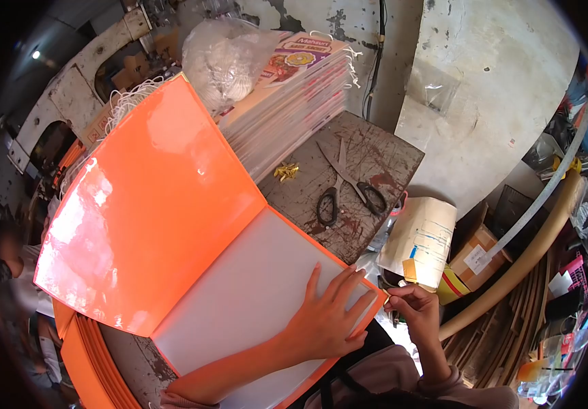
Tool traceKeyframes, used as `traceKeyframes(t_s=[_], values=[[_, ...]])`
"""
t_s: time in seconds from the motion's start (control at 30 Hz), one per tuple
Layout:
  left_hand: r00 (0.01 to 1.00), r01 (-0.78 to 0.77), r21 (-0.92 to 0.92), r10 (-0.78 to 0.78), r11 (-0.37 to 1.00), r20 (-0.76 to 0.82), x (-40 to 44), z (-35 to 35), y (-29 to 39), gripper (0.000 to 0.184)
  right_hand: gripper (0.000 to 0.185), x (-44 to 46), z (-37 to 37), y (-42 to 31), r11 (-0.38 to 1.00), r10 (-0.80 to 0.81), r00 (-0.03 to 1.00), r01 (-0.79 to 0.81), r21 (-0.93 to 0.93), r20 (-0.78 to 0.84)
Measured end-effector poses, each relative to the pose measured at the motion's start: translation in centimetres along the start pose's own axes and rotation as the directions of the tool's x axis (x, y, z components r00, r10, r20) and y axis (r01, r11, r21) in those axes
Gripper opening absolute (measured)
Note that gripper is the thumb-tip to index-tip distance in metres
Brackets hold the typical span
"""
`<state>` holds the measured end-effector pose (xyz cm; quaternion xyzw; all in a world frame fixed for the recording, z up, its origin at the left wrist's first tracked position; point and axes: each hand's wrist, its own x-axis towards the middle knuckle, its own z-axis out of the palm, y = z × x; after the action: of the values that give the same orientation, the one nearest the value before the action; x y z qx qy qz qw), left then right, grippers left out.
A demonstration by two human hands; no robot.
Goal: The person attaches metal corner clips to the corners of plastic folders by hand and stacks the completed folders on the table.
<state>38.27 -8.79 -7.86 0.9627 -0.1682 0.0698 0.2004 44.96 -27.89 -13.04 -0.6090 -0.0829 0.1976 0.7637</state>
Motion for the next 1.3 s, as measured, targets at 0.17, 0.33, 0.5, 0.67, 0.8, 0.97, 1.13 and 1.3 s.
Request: traceKeyframes(t_s=[0.17,0.33,0.5,0.67,0.8,0.97,1.13,1.3], values=[[1.000,-0.001,-0.001,0.001,1.000,-0.002,0.0,0.1,0.0,0.062,0.012,0.1,0.0,0.3,1.000,-0.012,1.000,0.012,-0.010,0.003],[1.000,-0.008,-0.022,0.008,1.000,0.014,0.1,-0.1,0.0,0.062,0.012,0.1,0.2,0.1,1.000,-0.018,0.999,0.019,-0.021,0.029],[0.999,0.006,-0.008,-0.005,1.000,0.036,0.3,-0.2,0.2,0.062,0.012,0.2,0.0,0.3,0.999,-0.019,0.998,0.021,-0.038,0.055],[0.998,-0.003,-0.023,0.004,1.000,0.060,0.4,-0.3,0.3,0.062,0.012,0.0,0.2,-0.1,1.000,0.026,0.999,-0.027,0.014,0.044],[0.998,0.005,-0.028,-0.003,1.000,0.060,0.4,-0.4,0.3,0.062,0.020,0.3,-0.3,0.4,0.998,0.043,0.985,-0.048,0.028,0.167],[0.997,0.007,-0.022,-0.005,1.000,0.083,0.5,-0.5,0.3,0.062,0.028,0.7,-0.7,-0.4,0.994,0.111,0.966,-0.107,-0.028,0.234],[0.995,0.017,-0.052,-0.012,0.998,0.096,0.7,-0.5,0.4,0.063,0.025,1.0,-0.8,0.5,0.996,0.092,0.971,-0.086,-0.036,0.219],[0.996,0.009,-0.101,-0.001,0.995,0.087,0.8,-0.6,0.5,0.062,0.028,1.1,-0.8,1.7,0.966,0.122,0.957,-0.175,0.189,0.264]])
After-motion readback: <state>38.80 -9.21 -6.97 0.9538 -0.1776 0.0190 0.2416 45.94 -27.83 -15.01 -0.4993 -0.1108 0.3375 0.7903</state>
